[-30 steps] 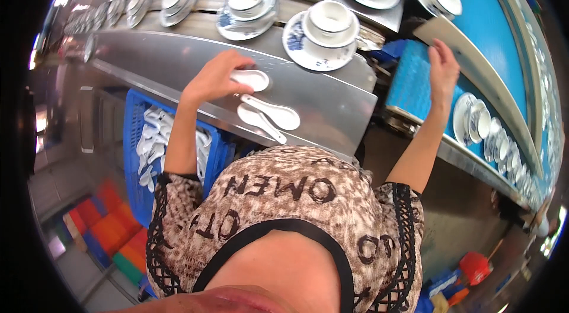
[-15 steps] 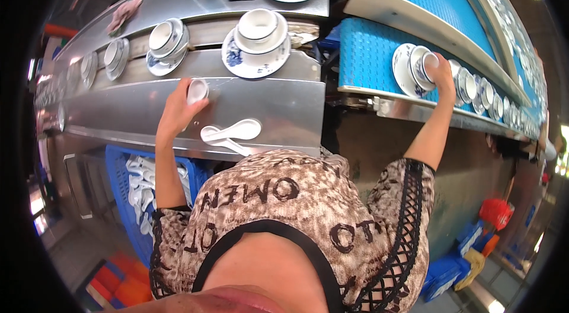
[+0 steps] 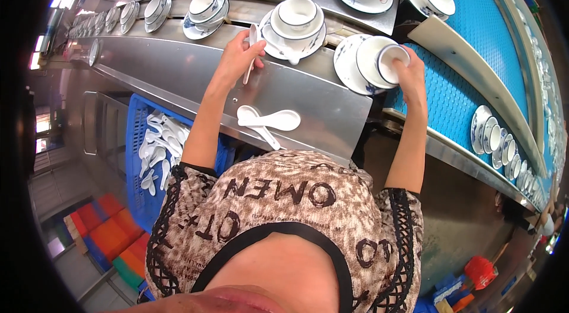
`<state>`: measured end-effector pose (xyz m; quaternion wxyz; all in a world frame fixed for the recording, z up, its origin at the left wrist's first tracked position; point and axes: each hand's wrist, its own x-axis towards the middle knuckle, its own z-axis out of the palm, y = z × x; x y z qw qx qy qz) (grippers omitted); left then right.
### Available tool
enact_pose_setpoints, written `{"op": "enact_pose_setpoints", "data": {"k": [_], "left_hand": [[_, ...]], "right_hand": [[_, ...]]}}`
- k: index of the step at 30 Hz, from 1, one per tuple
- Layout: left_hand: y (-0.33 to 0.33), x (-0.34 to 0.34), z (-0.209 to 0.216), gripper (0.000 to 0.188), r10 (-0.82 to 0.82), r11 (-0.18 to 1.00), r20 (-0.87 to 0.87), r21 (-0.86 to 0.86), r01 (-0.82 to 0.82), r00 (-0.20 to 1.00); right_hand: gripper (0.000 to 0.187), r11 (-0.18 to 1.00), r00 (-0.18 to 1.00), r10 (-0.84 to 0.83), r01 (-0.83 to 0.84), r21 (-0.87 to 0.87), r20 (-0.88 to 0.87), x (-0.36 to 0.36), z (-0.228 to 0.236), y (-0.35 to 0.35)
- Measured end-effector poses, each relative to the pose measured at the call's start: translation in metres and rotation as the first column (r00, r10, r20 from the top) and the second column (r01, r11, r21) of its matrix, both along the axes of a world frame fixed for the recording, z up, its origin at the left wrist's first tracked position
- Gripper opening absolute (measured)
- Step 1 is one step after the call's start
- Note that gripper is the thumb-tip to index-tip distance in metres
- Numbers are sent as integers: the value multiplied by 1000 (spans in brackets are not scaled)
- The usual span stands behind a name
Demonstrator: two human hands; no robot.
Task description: The person places spoons onto small plates and stacks bowls on top of them as they move along a conveyor belt in a commercial kitchen setting.
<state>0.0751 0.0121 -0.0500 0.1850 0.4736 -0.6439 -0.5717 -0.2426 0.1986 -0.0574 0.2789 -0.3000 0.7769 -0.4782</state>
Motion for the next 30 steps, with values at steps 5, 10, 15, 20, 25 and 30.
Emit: {"op": "enact_pose_setpoints", "data": {"k": [5, 10, 15, 20, 25, 30], "left_hand": [[17, 15, 22, 52, -403, 828, 204, -335, 450, 892], [53, 25, 26, 63, -653, 549, 271, -475, 688, 708], [85, 37, 31, 79, -680, 474, 405, -393, 788, 611], [93, 36, 23, 54, -672, 438, 430, -425, 792, 603], [99, 34, 22, 47, -678, 460, 438, -373, 805, 590], [100, 27, 39, 48, -624, 694, 350, -162, 701, 699]], "right_hand": [[40, 978, 973, 202, -192, 86, -116, 1, -10, -5], [33, 999, 951, 34, -27, 26, -307, -37, 19, 41], [32, 921, 413, -245, 381, -78, -877, -102, 38, 119], [38, 682, 484, -188, 690, 241, -855, -174, 34, 205], [49, 729, 746, -72, 493, 475, -662, -219, -3, 218], [48, 761, 878, -104, 372, 532, -466, -183, 34, 201]]}}
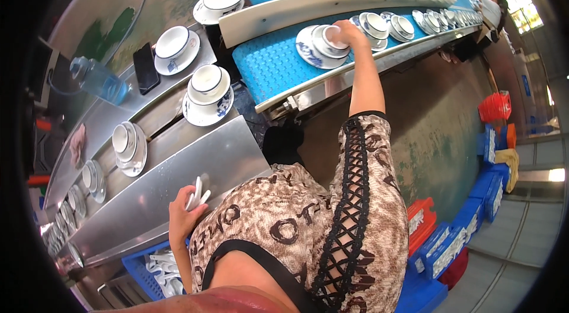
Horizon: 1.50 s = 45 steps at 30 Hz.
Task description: The person places spoons onto small plates and stacks bowls on top of them as they move along a conveyor belt in a commercial kitchen setting.
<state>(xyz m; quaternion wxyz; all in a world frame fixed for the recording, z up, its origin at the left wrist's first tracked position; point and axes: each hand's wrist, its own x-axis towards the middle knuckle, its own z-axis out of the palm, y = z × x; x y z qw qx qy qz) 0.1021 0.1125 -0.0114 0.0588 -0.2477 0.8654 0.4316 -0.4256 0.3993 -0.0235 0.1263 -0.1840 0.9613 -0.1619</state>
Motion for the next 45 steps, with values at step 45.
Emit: {"op": "enact_pose_setpoints", "data": {"k": [45], "left_hand": [[-196, -56, -89, 41, 907, 388, -355, 502, -773, 225]], "right_hand": [[26, 164, 222, 952, -950, -265, -209, 305, -27, -302]]}}
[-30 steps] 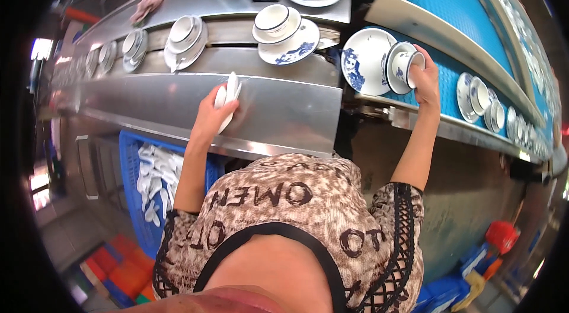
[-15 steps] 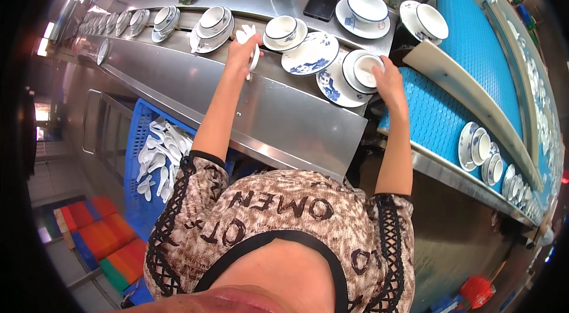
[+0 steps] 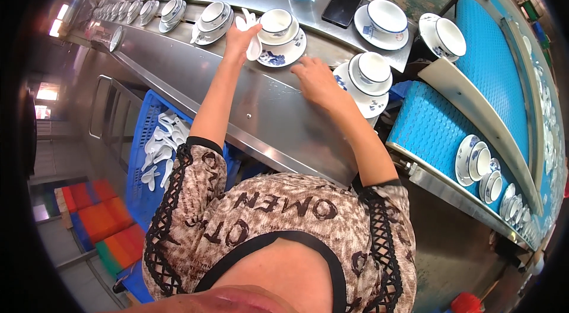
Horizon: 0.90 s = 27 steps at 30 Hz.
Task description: The person places spoons onto small plates and stacks bowls on top of them as they move along a conveyor belt in a commercial kitchen setting.
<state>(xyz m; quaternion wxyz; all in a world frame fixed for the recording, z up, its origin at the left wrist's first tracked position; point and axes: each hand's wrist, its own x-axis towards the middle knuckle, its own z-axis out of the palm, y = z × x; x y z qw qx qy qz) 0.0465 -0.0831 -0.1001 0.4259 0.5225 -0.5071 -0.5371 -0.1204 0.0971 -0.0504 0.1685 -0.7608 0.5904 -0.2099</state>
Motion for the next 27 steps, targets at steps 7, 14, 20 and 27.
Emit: {"op": "enact_pose_setpoints", "data": {"k": [7, 14, 20, 27], "left_hand": [[1, 54, 12, 33, 44, 999, 211, -29, -39, 977], [1, 78, 4, 33, 153, 980, -89, 140, -140, 984], [24, 84, 18, 26, 565, 823, 118, -155, -547, 817], [106, 22, 54, 26, -110, 994, 277, 26, 107, 955]], "right_hand": [[28, 859, 839, -510, 509, 57, 188, -102, 77, 94], [40, 307, 232, -902, 937, -164, -365, -280, 61, 268], [38, 429, 446, -840, 895, 123, -310, -320, 42, 312], [38, 458, 161, -794, 792, 403, 586, -229, 27, 246]]}}
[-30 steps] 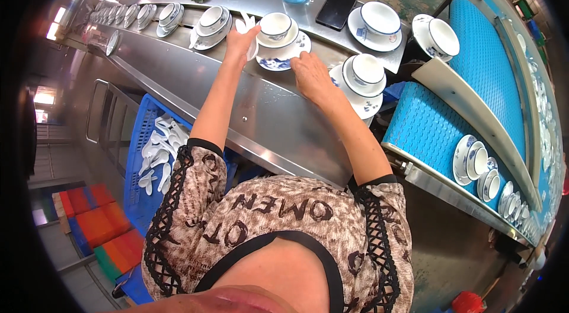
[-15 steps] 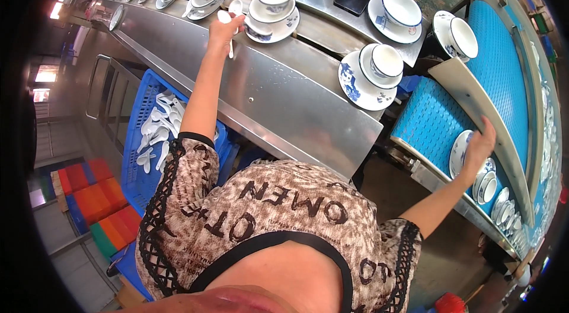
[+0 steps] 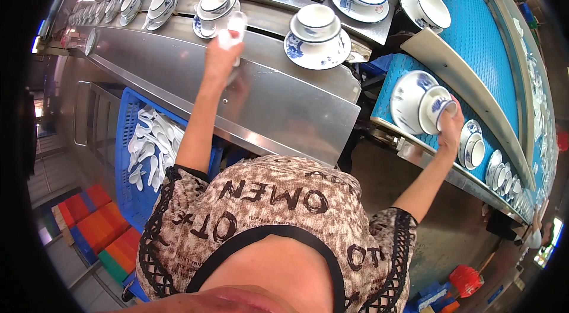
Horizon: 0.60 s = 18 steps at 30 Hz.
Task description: The person places spoons onto small plates and stacks bowls on top of them as they move along a conveyor belt in a commercial kitchen setting.
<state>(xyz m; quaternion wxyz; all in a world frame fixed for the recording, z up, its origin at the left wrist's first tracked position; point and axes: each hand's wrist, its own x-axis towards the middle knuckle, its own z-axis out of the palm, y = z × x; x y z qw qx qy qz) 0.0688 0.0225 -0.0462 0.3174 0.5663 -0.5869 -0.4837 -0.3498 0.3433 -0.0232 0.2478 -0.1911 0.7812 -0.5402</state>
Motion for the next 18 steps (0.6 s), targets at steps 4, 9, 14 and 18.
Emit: {"op": "enact_pose_setpoints", "data": {"k": [4, 9, 14, 18], "left_hand": [[13, -24, -4, 35, -266, 960, 203, -32, 278, 942], [19, -32, 2, 35, -360, 931, 183, 6, 365, 915], [9, -25, -15, 33, -266, 961, 213, -16, 275, 940], [-8, -17, -17, 32, -174, 984, 133, -24, 178, 976]], "right_hand": [[37, 985, 991, 107, -94, -146, 79, 61, -7, -67], [37, 982, 983, 180, -182, -52, -33, 107, -18, -141], [39, 960, 937, 281, -277, 49, -207, 108, -43, -187], [46, 878, 728, 446, -243, 411, -522, 126, -31, -201]]}}
